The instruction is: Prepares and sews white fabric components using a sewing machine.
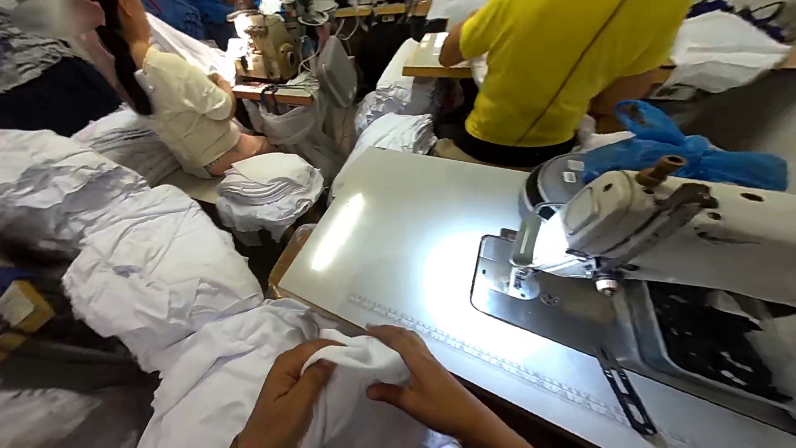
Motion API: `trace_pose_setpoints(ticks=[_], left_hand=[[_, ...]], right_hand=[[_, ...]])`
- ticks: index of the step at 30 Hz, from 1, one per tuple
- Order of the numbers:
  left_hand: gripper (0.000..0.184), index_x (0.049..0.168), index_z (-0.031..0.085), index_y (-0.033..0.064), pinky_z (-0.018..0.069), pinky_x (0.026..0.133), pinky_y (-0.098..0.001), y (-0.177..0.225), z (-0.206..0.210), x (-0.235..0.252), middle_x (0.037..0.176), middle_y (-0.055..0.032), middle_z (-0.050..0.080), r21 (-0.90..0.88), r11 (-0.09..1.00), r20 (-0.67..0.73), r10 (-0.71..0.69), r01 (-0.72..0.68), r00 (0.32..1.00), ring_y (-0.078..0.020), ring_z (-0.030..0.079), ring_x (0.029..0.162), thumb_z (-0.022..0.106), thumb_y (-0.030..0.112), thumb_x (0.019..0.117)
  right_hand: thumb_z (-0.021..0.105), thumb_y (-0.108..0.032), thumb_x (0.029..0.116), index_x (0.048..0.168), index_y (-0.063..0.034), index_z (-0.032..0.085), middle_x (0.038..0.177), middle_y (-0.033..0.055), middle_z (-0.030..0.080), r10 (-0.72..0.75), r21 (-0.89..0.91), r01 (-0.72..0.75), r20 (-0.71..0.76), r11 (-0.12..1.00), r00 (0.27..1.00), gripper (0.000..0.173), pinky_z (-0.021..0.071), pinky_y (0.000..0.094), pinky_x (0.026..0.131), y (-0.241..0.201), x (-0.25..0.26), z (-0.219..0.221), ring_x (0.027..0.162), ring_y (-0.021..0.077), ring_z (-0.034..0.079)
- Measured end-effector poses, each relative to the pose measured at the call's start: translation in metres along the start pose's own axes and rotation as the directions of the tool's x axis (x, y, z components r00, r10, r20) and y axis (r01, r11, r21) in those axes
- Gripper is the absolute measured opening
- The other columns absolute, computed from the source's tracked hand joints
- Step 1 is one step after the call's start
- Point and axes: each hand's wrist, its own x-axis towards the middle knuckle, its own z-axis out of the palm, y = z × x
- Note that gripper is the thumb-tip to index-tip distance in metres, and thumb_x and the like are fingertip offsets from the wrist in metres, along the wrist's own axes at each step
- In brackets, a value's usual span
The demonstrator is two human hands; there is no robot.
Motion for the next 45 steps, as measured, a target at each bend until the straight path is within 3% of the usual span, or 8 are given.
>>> trace_pose_setpoints(ticks=[5,10,15,21,25,30,37,45], left_hand=[[0.024,0.113,0.073,0.0270,0.0545,0.085,-0.0123,0.030,-0.005,0.021,0.107,0.0196,0.072,0.225,0.940,-0.072,0.277,-0.255,0.958,0.0097,0.065,0.097,0.050,0.030,0.1076],[0.024,0.115,0.069,0.0198,0.0480,0.084,-0.0164,0.074,-0.025,0.040,0.099,0.0061,0.063,0.633,0.601,0.164,0.511,-0.488,0.844,0.0010,0.059,0.093,0.051,0.034,0.1065],[0.047,0.111,0.076,0.0150,0.0534,0.089,-0.0286,0.033,-0.013,0.074,0.105,-0.0012,0.071,0.170,0.900,0.733,0.156,-0.401,0.662,-0.0097,0.064,0.102,0.062,0.057,0.0964],[0.086,0.154,0.045,0.0093,0.0312,0.121,-0.0568,-0.106,0.077,0.080,0.151,-0.0078,0.055,0.135,0.967,0.544,0.109,-0.215,0.832,-0.0229,0.045,0.144,0.069,0.061,0.0892],[0.044,0.123,0.067,-0.0030,0.0550,0.091,-0.0247,-0.091,0.088,0.091,0.104,-0.0085,0.074,-0.099,0.994,0.770,0.109,-0.051,0.629,-0.0024,0.068,0.096,0.057,0.036,0.1052],[0.024,0.108,0.075,0.0126,0.0585,0.087,-0.0221,-0.061,0.043,0.096,0.102,0.0042,0.075,0.183,0.939,0.419,0.194,-0.292,0.887,-0.0005,0.069,0.094,0.056,0.026,0.1061],[0.020,0.112,0.073,0.0228,0.0542,0.081,-0.0127,0.060,-0.027,0.102,0.101,0.0168,0.071,0.543,0.700,0.193,0.434,-0.465,0.880,0.0079,0.065,0.092,0.056,0.033,0.1061],[0.022,0.102,0.075,-0.0016,0.0563,0.088,-0.0420,0.053,0.021,0.218,0.098,-0.0155,0.075,0.664,0.470,0.443,0.380,-0.582,0.812,-0.0211,0.072,0.093,0.058,0.013,0.1011]], right_hand=[[0.069,-0.015,0.0935,0.100,-0.0111,0.072,0.091,-0.0065,0.072,0.129,0.416,-0.135,0.041,0.899,0.991,0.008,0.0585,0.0234,0.080,-0.019,0.002,-0.019,0.085,-0.0005,0.068],[0.065,-0.016,0.0960,0.108,-0.0227,0.074,0.093,-0.0116,0.072,-0.103,0.281,0.234,-0.413,0.931,0.905,0.017,0.0564,0.0136,0.069,-0.077,-0.002,-0.097,0.079,-0.0042,0.066],[0.069,-0.018,0.0890,0.126,-0.0230,0.068,0.110,-0.0114,0.071,-0.248,-0.026,0.252,-0.300,0.967,0.921,0.037,0.0580,0.0182,0.082,-0.044,-0.028,-0.123,0.095,-0.0022,0.066],[0.061,-0.003,0.0954,0.137,-0.0026,0.062,0.125,0.0097,0.071,-0.236,0.135,0.235,-0.004,0.963,0.972,0.041,0.0531,0.0260,0.101,0.010,-0.070,-0.079,0.112,0.0085,0.067],[0.067,-0.011,0.0954,0.137,-0.0076,0.063,0.113,0.0043,0.074,-0.171,0.087,0.186,-0.153,0.979,0.973,0.042,0.0568,0.0206,0.089,0.012,-0.078,-0.096,0.099,0.0039,0.068],[0.080,-0.020,0.0827,0.130,-0.0136,0.069,0.084,0.0000,0.071,0.025,0.031,-0.019,-0.207,0.999,0.978,0.049,0.0547,0.0173,0.066,0.020,-0.084,-0.105,0.070,0.0004,0.063],[0.074,-0.038,0.0922,0.117,-0.0145,0.073,0.097,-0.0085,0.075,-0.129,0.218,0.150,-0.106,0.964,0.986,0.034,0.0562,0.0123,0.074,-0.015,-0.063,-0.107,0.085,-0.0071,0.067],[0.057,-0.038,0.1039,0.093,-0.0209,0.070,0.075,-0.0127,0.066,0.189,0.243,-0.109,-0.338,0.964,0.922,0.024,0.0532,0.0178,0.061,-0.021,-0.076,-0.122,0.066,-0.0037,0.061]])
